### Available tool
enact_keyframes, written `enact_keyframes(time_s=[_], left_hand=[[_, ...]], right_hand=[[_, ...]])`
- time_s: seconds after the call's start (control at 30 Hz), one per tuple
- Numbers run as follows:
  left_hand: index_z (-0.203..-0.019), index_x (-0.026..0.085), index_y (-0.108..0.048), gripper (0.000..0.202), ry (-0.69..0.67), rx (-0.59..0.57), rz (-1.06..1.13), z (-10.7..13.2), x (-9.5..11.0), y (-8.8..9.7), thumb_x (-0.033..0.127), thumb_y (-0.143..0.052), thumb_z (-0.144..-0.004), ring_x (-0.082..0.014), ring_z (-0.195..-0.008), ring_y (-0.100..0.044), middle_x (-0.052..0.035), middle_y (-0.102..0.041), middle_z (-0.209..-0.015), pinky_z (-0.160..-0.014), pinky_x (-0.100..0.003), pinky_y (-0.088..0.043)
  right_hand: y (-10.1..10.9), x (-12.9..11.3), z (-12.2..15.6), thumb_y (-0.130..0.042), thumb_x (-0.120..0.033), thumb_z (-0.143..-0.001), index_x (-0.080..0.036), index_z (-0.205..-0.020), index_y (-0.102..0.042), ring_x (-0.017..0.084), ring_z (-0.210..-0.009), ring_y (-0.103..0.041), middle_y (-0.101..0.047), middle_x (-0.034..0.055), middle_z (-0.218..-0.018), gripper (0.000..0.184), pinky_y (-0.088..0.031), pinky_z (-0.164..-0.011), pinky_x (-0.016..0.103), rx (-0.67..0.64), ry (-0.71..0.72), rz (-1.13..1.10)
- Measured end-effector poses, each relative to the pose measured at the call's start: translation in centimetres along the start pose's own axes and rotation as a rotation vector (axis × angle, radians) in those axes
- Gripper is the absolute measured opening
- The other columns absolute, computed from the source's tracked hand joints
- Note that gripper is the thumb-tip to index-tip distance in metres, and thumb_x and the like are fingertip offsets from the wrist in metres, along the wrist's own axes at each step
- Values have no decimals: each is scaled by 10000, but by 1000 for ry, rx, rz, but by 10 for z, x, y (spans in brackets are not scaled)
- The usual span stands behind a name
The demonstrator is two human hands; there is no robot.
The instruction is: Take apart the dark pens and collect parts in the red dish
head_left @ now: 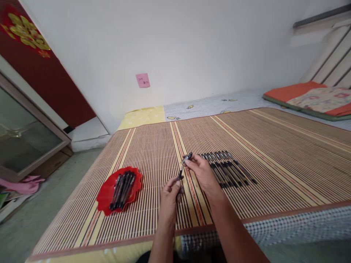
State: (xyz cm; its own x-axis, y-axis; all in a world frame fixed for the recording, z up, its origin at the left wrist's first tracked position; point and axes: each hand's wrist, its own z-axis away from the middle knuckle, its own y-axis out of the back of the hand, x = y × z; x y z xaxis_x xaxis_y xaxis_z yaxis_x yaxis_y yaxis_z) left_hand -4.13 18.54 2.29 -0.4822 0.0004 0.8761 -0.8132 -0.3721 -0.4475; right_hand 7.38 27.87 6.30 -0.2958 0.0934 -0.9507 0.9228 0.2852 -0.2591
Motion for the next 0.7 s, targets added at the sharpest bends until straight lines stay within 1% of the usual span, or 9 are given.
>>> enact_keyframes(time_s=[0.13, 0.2, 0.3, 0.43, 0.53, 0.6, 0.7], left_hand=[[-991, 160, -773, 439, -10, 7, 0, 0, 0, 0, 407, -908, -653, -58, -550, -489, 12, -635, -707, -498, -165, -354], [-989, 160, -771, 438, -13, 6, 6, 0, 1, 0, 403, -910, -652, -61, -556, -498, 11, -639, -710, -502, -166, -357], [-977, 161, -769, 432, -3, 4, 9, 1, 1, -1, 402, -912, -649, -65, -566, -513, 12, -641, -704, -511, -165, -363], [-971, 160, -770, 443, -9, 6, 15, 1, 1, 0, 406, -920, -634, -69, -585, -534, 6, -657, -724, -529, -169, -385], [-1008, 161, -764, 462, -25, 8, 22, 1, -1, 1, 409, -910, -647, -77, -608, -561, -6, -681, -768, -553, -177, -416], [-1002, 158, -746, 457, -41, 26, 23, 1, -1, 1, 412, -904, -656, -85, -624, -582, -8, -686, -778, -574, -183, -439], [-935, 160, -684, 434, -76, 64, 4, 1, -1, 0, 426, -896, -666, -110, -653, -621, -13, -695, -783, -623, -213, -483]], right_hand=[[3, -4, 1, -706, -375, -798, -192, -919, -693, 154, -753, -572, -635, 4, -827, 219, -447, -710, 277, -46, 1, 64], [5, -6, 1, -704, -377, -797, -190, -895, -685, 154, -760, -574, -634, 0, -825, 211, -447, -721, 279, -63, 9, 81], [7, -6, 1, -692, -367, -799, -191, -876, -675, 148, -741, -556, -611, -14, -797, 193, -434, -706, 276, -131, 10, 124], [8, 0, 0, -696, -361, -793, -186, -827, -646, 132, -690, -516, -555, -38, -734, 185, -408, -679, 268, -248, -8, 184], [7, 8, 0, -696, -360, -802, -181, -824, -630, 134, -714, -532, -562, -37, -751, 192, -415, -701, 272, -320, -39, 193], [5, 13, 0, -694, -357, -805, -179, -823, -630, 139, -733, -547, -576, -32, -761, 191, -421, -713, 274, -333, -52, 212], [1, 14, 0, -692, -360, -797, -183, -796, -622, 134, -694, -529, -564, -39, -721, 191, -404, -671, 265, -310, -62, 246]])
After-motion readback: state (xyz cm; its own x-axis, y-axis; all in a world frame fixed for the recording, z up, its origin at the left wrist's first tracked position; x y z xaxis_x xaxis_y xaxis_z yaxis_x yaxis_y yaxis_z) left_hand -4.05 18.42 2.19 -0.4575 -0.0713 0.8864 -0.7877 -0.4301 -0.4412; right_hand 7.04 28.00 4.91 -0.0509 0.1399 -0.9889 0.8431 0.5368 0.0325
